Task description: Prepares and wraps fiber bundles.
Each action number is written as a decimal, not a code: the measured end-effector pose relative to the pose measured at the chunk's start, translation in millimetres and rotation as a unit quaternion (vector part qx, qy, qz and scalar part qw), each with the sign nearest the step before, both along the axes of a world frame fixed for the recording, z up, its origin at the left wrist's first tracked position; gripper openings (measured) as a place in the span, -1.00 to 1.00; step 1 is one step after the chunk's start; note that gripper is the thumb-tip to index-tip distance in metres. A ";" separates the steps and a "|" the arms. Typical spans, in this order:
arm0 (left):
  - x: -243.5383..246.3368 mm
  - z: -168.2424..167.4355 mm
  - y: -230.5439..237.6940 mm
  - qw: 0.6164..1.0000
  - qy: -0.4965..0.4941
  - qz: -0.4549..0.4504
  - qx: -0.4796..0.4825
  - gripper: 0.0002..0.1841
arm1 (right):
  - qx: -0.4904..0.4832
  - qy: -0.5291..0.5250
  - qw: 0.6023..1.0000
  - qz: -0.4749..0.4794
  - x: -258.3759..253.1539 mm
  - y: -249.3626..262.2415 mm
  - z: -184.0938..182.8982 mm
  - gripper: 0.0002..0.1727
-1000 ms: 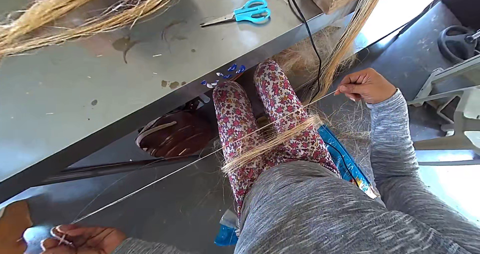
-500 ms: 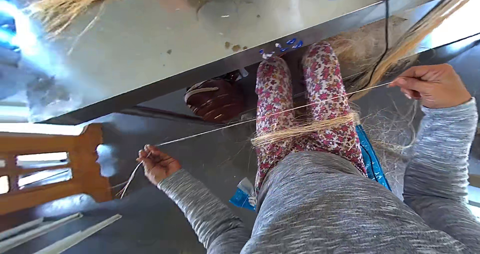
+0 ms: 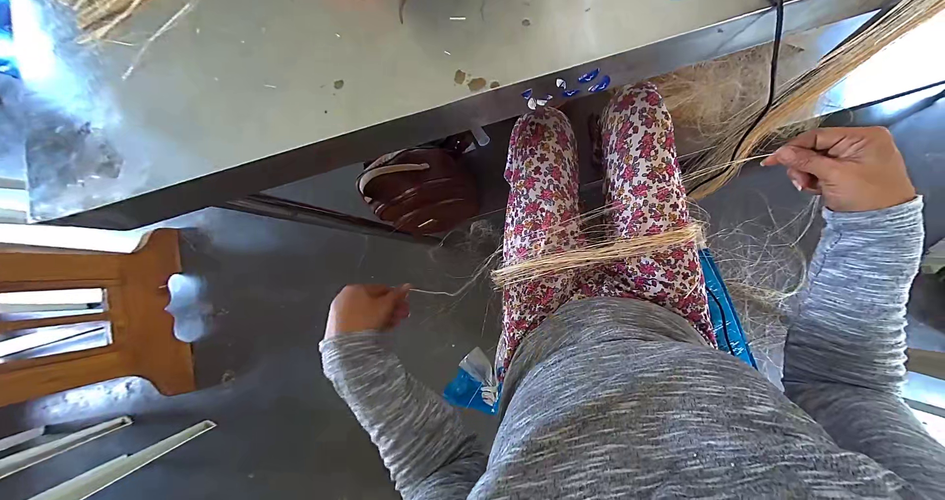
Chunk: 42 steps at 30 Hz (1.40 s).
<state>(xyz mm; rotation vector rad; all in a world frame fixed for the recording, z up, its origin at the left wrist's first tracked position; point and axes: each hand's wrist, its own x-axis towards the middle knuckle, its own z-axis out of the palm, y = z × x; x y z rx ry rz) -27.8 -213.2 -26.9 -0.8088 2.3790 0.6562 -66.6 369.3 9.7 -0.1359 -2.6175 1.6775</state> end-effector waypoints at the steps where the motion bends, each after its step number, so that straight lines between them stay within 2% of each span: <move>1: 0.4 16.0 11.1 0.997 0.057 -0.047 0.027 -0.62 | -0.005 0.005 1.000 0.001 0.5 0.5 0.9 -0.84; 3: 0.1 37.3 35.6 0.959 0.221 -0.154 0.083 -0.74 | -0.011 0.011 1.000 0.005 1.4 1.6 2.1 -0.83; 6: -14.6 46.8 83.5 0.849 0.421 -0.267 0.173 -0.82 | -0.023 0.021 0.999 0.011 1.4 2.6 2.7 -0.82; 9: -34.5 47.0 137.0 0.771 0.472 -0.319 0.285 -0.86 | -0.027 0.027 0.999 0.013 2.6 3.7 5.7 -0.82; 12: -52.0 39.9 183.8 0.733 0.470 -0.351 0.345 -0.86 | -0.032 0.038 0.999 0.020 3.4 8.7 7.3 -0.81; 15: -68.6 23.6 219.0 0.739 0.436 -0.393 0.330 -0.81 | -0.042 0.046 0.998 0.018 4.0 10.6 7.8 -0.80; 20: -83.1 9.6 259.5 0.775 0.296 -0.448 0.334 -0.67 | -0.036 0.048 0.998 0.015 4.8 10.4 11.8 -0.83; 23: -81.0 8.0 276.5 0.782 0.264 -0.419 0.379 -0.70 | -0.041 0.054 0.997 0.031 4.8 11.2 13.1 -0.84; 26: -73.6 7.4 285.2 0.783 0.258 -0.357 0.440 -0.83 | -0.054 0.061 0.996 0.039 5.3 12.5 14.4 -0.82; 31: -70.5 9.3 280.7 0.788 0.247 -0.283 0.488 -0.90 | -0.049 0.038 0.995 0.083 3.9 23.0 12.3 -0.84; 33: -72.5 8.8 276.9 0.793 0.232 -0.259 0.500 -0.90 | 0.023 0.024 0.996 0.081 4.9 34.8 10.8 -0.85; 34: -73.4 8.4 275.3 0.795 0.229 -0.250 0.502 -0.90 | 0.092 0.012 0.994 0.054 7.7 41.2 12.9 -0.72; 36: -76.3 7.0 274.1 0.796 0.225 -0.239 0.509 -0.90 | 0.242 0.001 0.969 -0.044 17.6 46.1 23.3 -0.34; 37: -76.7 6.7 273.9 0.796 0.222 -0.237 0.510 -0.90 | 0.287 0.020 0.953 -0.096 24.8 45.0 28.9 -0.25; 38: -76.2 6.4 274.1 0.798 0.218 -0.235 0.511 -0.91 | 0.313 0.065 0.937 -0.143 34.1 41.0 33.3 -0.26; 40: -72.9 6.4 275.8 0.802 0.208 -0.226 0.512 -0.92 | 0.291 0.175 0.919 -0.200 57.1 19.9 38.1 -0.47; 42: -68.6 6.7 277.9 0.806 0.195 -0.208 0.519 -0.92 | 0.159 0.228 0.949 -0.152 79.3 -15.1 33.9 -0.70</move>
